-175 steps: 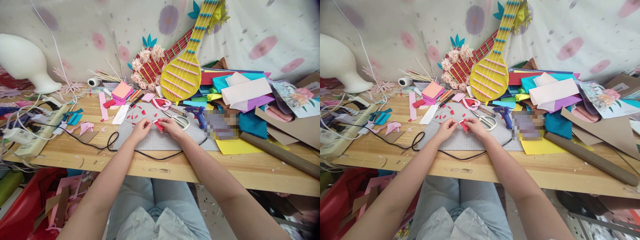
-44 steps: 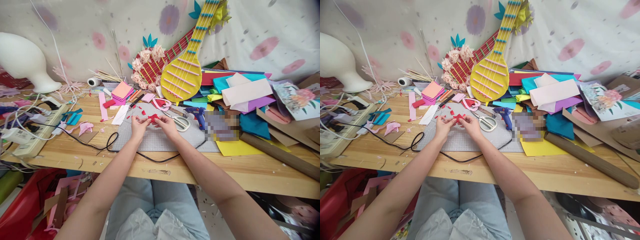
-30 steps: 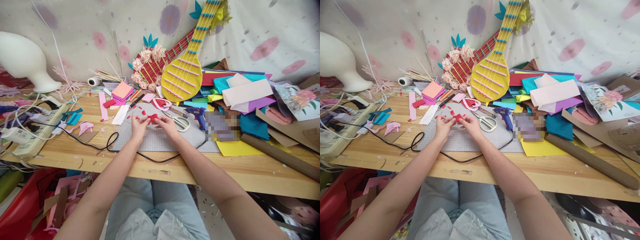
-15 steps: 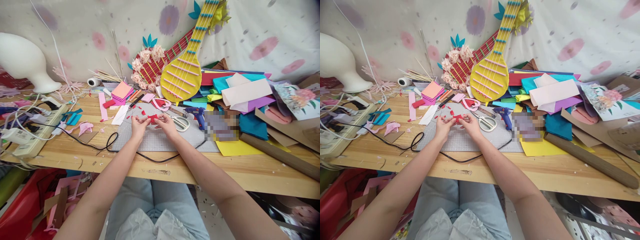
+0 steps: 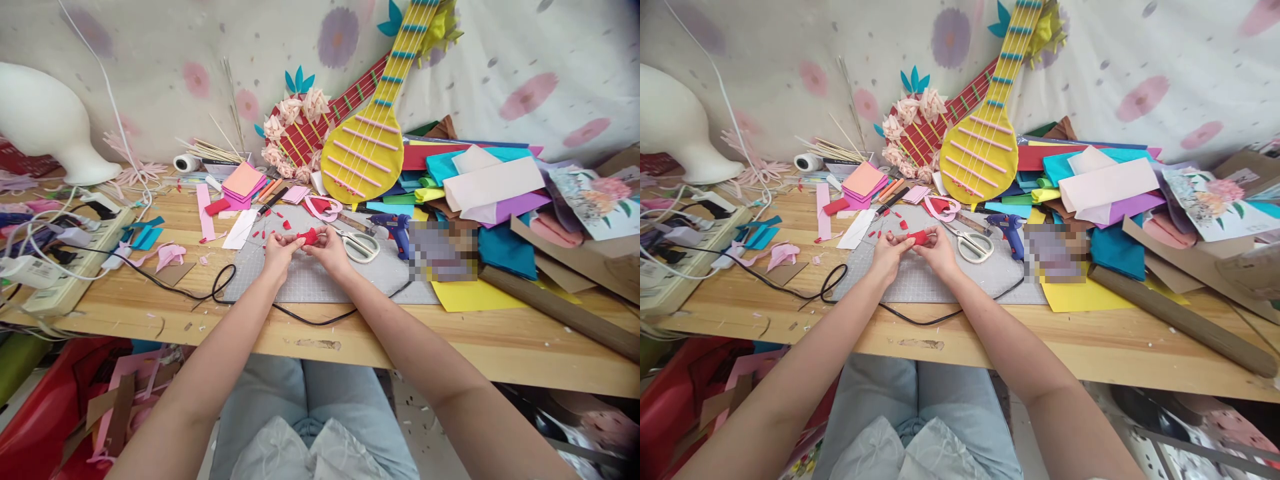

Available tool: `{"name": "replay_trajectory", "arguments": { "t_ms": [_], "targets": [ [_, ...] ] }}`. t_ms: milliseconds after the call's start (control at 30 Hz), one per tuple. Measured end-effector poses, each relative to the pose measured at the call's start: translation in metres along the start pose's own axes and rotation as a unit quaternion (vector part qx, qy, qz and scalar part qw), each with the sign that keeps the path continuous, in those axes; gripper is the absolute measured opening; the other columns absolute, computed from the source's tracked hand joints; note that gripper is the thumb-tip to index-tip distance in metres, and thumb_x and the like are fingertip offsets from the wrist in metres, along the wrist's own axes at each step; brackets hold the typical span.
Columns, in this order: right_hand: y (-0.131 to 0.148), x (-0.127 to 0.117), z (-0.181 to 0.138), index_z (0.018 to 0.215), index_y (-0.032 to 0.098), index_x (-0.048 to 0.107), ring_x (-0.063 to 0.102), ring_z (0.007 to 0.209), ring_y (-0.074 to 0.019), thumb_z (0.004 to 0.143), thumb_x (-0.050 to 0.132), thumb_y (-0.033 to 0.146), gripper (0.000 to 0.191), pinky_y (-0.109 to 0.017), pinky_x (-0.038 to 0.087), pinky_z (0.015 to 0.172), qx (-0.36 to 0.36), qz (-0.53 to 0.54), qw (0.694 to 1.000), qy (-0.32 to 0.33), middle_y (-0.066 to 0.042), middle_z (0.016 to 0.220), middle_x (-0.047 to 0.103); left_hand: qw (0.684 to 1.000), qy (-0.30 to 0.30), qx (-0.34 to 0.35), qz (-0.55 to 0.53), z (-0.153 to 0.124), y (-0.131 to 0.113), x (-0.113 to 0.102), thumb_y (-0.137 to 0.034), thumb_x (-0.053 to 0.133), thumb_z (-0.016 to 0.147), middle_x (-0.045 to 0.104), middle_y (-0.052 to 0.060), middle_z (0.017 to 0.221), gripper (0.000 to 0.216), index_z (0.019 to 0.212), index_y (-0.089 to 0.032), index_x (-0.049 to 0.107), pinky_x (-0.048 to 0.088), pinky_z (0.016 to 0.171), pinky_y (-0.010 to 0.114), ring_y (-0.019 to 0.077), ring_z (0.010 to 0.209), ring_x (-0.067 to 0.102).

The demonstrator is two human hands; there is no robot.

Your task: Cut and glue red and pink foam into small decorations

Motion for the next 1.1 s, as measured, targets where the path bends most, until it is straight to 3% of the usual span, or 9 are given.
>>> {"name": "replay_trajectory", "arguments": {
  "t_ms": [267,433,667,867,967,1100],
  "targets": [
    [0.004,-0.004,-0.001,0.08,0.022,0.038,0.056,0.052,-0.0099,0.049,0.075,0.027,0.049,-0.023,0.046,0.053,0.013,-0.023,1.0,-0.012,0.008,0.056,0.059,1.0,-0.001,-0.014,0.012,-0.003,-0.006,0.001,-0.022,0.074,0.052,0.062,-0.003,0.069,0.05,0.079,-0.021,0.032,0.048,0.07,0.03,0.0117,0.062,0.063],
    [0.002,-0.002,-0.001,0.079,0.022,0.037,0.056,0.049,-0.0096,0.048,0.075,0.026,0.049,-0.023,0.046,0.05,0.021,-0.021,1.0,-0.002,0.009,0.053,0.059,0.999,-0.011,-0.006,0.029,-0.001,-0.008,-0.002,-0.018,0.074,0.051,0.062,-0.003,0.067,0.051,0.079,-0.021,0.031,0.047,0.07,0.03,0.0112,0.06,0.061],
    [0.0,0.0,-0.002,0.079,0.022,0.037,0.059,0.052,-0.012,0.047,0.075,0.024,0.05,-0.024,0.046,0.051,0.044,-0.002,0.999,0.007,0.008,0.055,0.061,0.986,-0.012,0.126,0.106,-0.003,-0.025,-0.001,-0.011,0.069,0.055,0.055,-0.008,0.061,0.048,0.074,-0.023,0.027,0.044,0.075,0.027,0.0088,0.059,0.058],
    [-0.001,-0.003,-0.004,0.081,0.022,0.036,0.061,0.055,-0.0129,0.044,0.076,0.021,0.055,-0.024,0.046,0.053,0.077,0.053,0.996,0.006,0.005,0.057,0.064,0.954,0.022,0.221,0.2,-0.022,-0.041,0.009,-0.016,0.069,0.061,0.058,-0.003,0.071,0.036,0.076,-0.022,0.037,0.043,0.08,0.028,0.0117,0.074,0.059],
    [-0.001,-0.006,-0.005,0.082,0.021,0.037,0.061,0.054,-0.0125,0.044,0.076,0.02,0.055,-0.024,0.046,0.054,0.082,0.065,0.995,0.002,0.005,0.058,0.065,0.96,0.04,0.202,0.188,-0.025,-0.04,0.011,-0.019,0.071,0.061,0.06,-0.001,0.075,0.034,0.077,-0.022,0.041,0.043,0.079,0.027,0.0129,0.078,0.06],
    [0.001,-0.007,-0.006,0.082,0.022,0.036,0.061,0.054,-0.0129,0.045,0.075,0.021,0.054,-0.025,0.046,0.055,0.079,0.051,0.996,-0.002,0.005,0.057,0.064,0.978,0.009,0.157,0.136,-0.017,-0.033,0.004,-0.023,0.072,0.06,0.059,-0.003,0.068,0.038,0.081,-0.022,0.039,0.043,0.076,0.027,0.0129,0.072,0.062]
  ]
}}
Point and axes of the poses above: each hand's wrist, its own z-axis towards the middle knuckle, its own x-axis out of the palm, y = z × x, the point moved 7 cm from there along z, towards the middle knuckle
